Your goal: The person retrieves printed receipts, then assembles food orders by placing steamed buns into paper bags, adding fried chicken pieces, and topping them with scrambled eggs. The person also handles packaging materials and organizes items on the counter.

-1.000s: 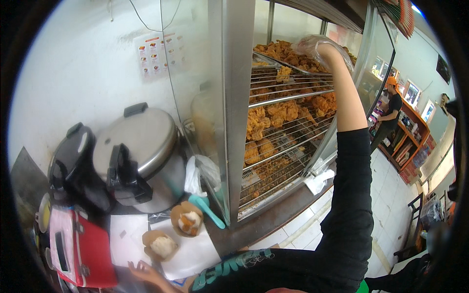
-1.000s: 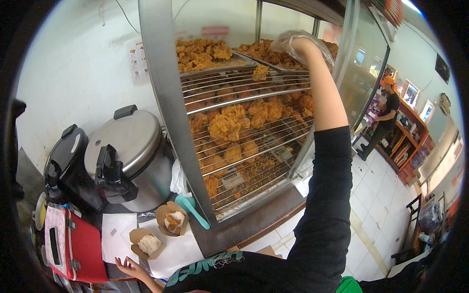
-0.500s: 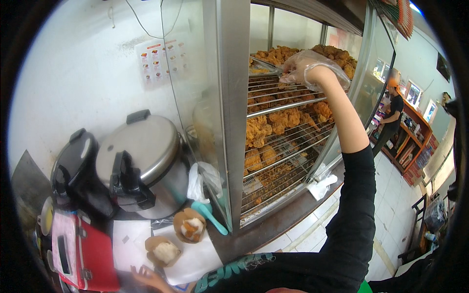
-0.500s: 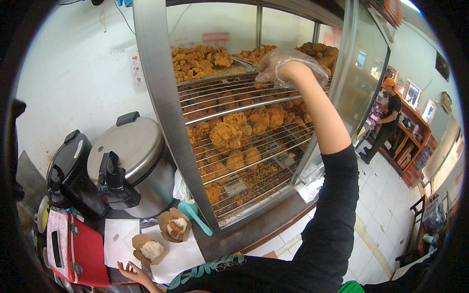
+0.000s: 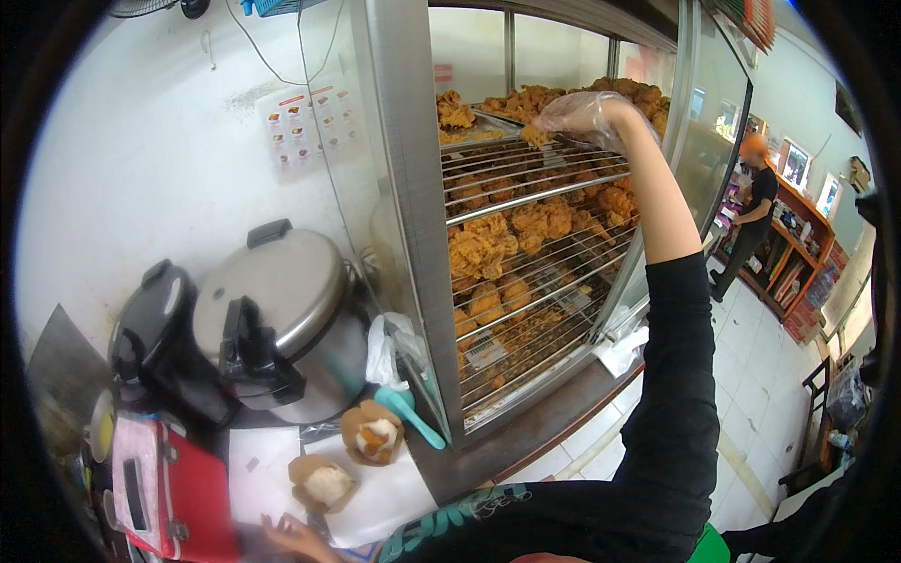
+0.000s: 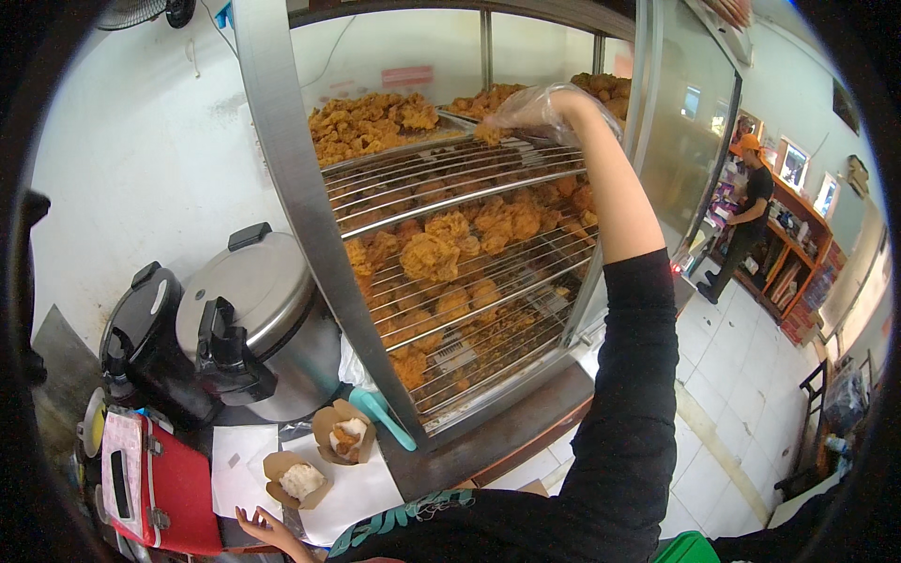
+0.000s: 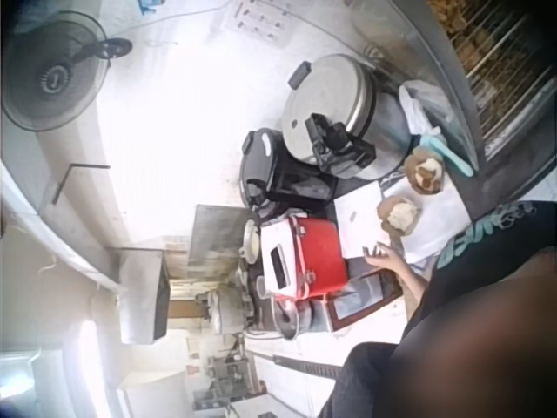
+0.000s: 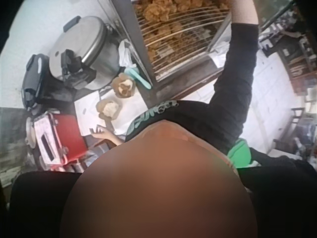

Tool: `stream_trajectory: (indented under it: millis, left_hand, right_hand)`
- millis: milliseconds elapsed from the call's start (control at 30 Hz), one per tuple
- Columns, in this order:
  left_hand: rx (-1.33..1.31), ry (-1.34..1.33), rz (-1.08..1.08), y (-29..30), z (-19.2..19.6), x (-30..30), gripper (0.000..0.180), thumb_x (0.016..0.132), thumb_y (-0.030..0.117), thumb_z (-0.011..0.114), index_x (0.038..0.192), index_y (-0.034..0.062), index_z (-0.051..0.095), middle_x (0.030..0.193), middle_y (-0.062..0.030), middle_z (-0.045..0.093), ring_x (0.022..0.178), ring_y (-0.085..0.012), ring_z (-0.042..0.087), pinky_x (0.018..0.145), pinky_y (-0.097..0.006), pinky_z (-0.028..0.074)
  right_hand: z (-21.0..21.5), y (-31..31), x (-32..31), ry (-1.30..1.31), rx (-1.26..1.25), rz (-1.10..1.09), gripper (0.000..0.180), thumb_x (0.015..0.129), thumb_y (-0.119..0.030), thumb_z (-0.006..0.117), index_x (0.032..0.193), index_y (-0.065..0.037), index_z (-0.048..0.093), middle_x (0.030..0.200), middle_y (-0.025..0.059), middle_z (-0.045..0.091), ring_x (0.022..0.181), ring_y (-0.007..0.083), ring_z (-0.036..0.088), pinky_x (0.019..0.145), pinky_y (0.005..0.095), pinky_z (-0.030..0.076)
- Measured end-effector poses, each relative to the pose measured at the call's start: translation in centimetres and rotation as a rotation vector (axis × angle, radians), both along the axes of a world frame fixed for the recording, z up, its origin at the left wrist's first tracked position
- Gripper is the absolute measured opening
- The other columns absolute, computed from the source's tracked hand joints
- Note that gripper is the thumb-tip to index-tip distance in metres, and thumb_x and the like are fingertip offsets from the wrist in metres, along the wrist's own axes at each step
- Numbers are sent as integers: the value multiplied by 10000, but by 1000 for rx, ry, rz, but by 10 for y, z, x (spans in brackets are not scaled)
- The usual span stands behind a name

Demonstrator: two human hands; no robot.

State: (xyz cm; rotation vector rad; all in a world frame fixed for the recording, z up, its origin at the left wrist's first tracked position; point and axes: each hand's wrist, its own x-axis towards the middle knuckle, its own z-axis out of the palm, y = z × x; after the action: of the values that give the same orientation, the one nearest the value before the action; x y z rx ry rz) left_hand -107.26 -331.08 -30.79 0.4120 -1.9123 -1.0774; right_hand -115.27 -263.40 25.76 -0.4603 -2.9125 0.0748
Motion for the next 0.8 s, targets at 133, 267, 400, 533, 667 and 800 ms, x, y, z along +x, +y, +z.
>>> stream_trajectory:
  millis: [133,267,400,533,667,800]
  left_hand:
    - [-13,22,-1,-2,0,2,495,967,153,595,1420,68,414,1418,-93,476,949,-202,581,780,-321,482]
    - [3,-5,-17,0,-5,2,495,963,144,596,1418,65,418,1408,-111,478,961,-215,586,785,-328,484]
    - [-41,-47,-6,7,-6,4,492,962,133,587,1417,51,416,1385,-156,478,992,-249,582,820,-353,488]
    - [-98,17,-15,24,10,12,472,953,158,601,1375,21,441,1348,-175,484,998,-277,579,810,-363,508]
    - [-83,-41,0,41,33,22,470,928,175,640,1305,-44,465,1258,-220,495,945,-308,603,775,-374,557]
    - [-113,-55,11,45,44,29,476,916,140,654,1308,-48,461,1263,-223,491,964,-312,598,803,-389,554]
  right_hand:
    - [0,4,-12,84,-62,-26,717,888,-661,539,1245,-46,630,1202,176,641,1129,307,612,931,454,511]
    - [4,1,-26,159,-455,-120,587,914,-584,578,1029,-15,663,753,86,641,663,168,623,616,311,554]
    - [9,-3,-34,73,-592,-123,502,888,-548,644,883,-47,627,576,-44,479,492,71,435,473,198,448]
    - [11,-16,-53,197,-680,61,571,899,-561,615,1101,-26,628,825,79,629,654,123,602,604,203,550]
    - [16,1,-71,312,-570,-80,793,885,-665,541,1332,-10,539,1228,255,602,1044,245,667,800,386,586]
    - [12,58,-85,225,-52,-149,795,856,-667,556,1306,-12,560,1357,216,546,1236,312,553,1003,610,429]
